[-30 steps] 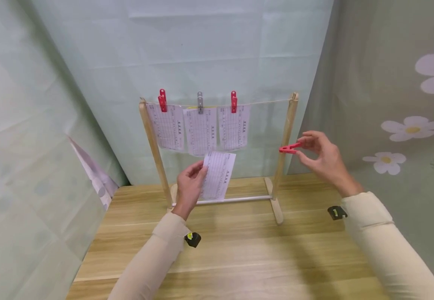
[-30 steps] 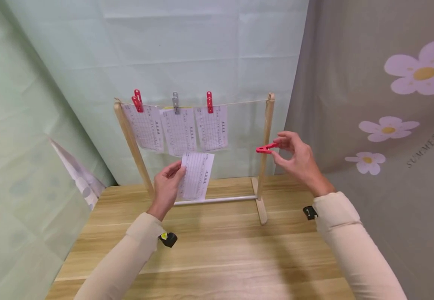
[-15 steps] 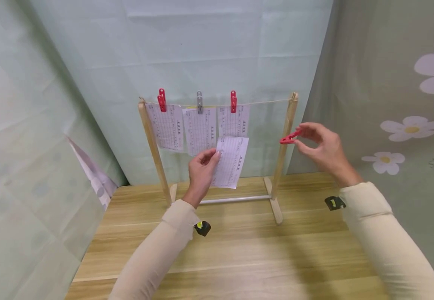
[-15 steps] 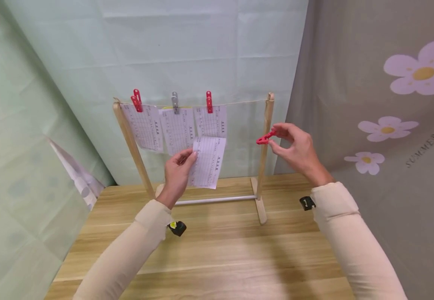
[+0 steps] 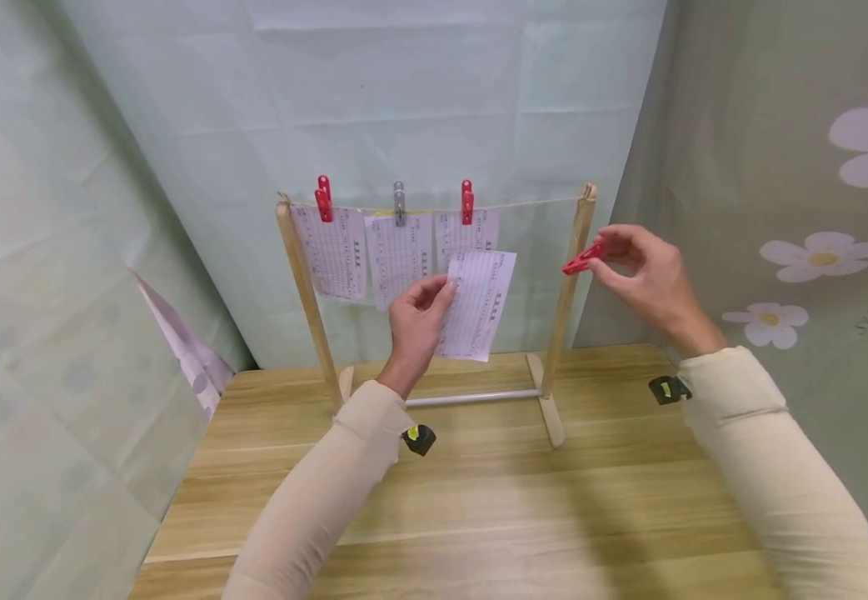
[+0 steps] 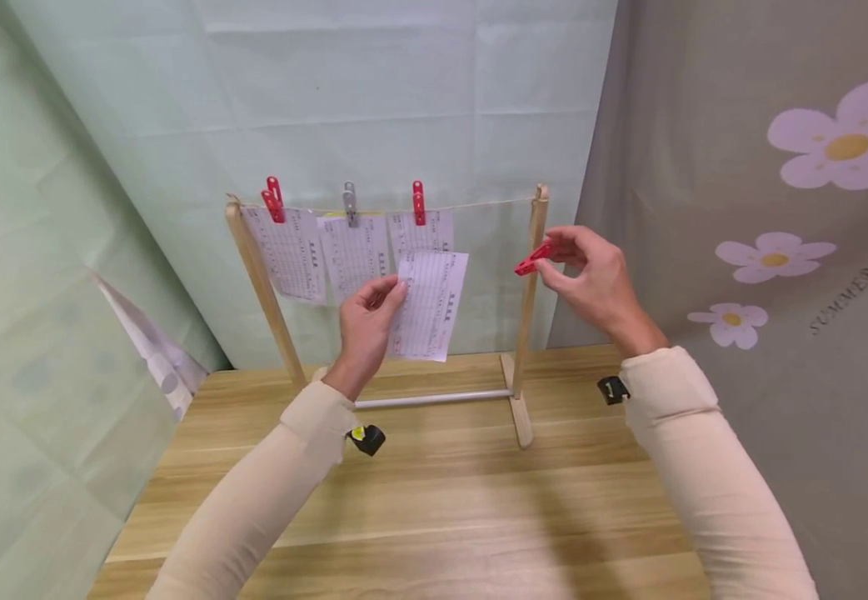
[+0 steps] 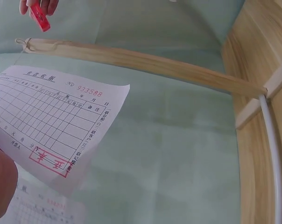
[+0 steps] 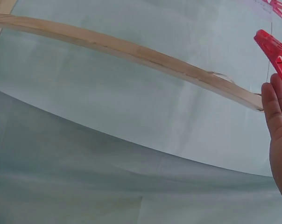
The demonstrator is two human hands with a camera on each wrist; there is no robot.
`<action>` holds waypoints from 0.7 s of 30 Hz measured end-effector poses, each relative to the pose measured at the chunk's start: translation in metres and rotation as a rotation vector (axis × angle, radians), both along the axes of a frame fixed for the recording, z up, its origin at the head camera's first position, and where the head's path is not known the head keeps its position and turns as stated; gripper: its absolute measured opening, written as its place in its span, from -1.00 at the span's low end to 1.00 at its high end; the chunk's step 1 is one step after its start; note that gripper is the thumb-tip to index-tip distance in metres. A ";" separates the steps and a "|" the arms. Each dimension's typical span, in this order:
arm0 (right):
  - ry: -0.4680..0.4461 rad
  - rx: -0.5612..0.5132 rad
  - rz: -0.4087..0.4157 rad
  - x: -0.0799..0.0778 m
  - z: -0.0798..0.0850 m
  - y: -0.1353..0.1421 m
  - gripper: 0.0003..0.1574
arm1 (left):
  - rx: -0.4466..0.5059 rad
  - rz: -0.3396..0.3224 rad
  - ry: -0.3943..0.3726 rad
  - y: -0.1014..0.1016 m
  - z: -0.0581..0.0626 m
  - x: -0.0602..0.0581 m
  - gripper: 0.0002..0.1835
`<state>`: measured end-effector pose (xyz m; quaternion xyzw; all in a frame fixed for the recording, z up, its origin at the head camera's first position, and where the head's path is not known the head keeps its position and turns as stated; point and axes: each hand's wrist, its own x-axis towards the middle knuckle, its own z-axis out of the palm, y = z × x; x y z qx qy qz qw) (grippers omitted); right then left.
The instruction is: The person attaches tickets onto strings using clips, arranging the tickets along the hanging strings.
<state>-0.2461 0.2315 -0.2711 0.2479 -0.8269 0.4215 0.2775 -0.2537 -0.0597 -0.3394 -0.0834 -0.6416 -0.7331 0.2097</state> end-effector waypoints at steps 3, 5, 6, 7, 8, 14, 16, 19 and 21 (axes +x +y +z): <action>-0.021 -0.021 -0.011 -0.001 0.005 -0.002 -0.51 | 0.010 0.004 0.012 0.005 0.004 -0.002 -0.77; -0.044 -0.044 -0.015 -0.001 0.009 -0.004 -0.49 | 0.020 0.001 0.010 0.008 0.006 -0.003 -0.78; -0.057 -0.057 -0.015 -0.002 0.010 -0.004 -0.48 | 0.025 0.000 0.009 0.009 0.007 -0.004 -0.78; -0.068 -0.060 -0.019 -0.002 0.011 -0.004 -0.48 | 0.032 -0.001 0.009 0.011 0.008 -0.004 -0.79; -0.076 -0.061 -0.023 -0.002 0.013 -0.005 -0.48 | 0.039 -0.005 0.008 0.012 0.008 -0.005 -0.79; -0.126 -0.010 -0.047 -0.003 0.022 -0.004 -0.53 | 0.050 -0.016 0.001 0.016 0.012 -0.009 -0.80; -0.139 0.013 -0.052 -0.004 0.025 -0.005 -0.55 | 0.049 -0.017 -0.004 0.018 0.013 -0.010 -0.80; -0.149 0.030 -0.053 -0.005 0.031 -0.006 -0.56 | 0.052 -0.028 -0.015 0.020 0.015 -0.012 -0.78; -0.162 0.036 -0.055 -0.006 0.035 -0.007 -0.56 | 0.052 -0.035 -0.024 0.022 0.017 -0.013 -0.78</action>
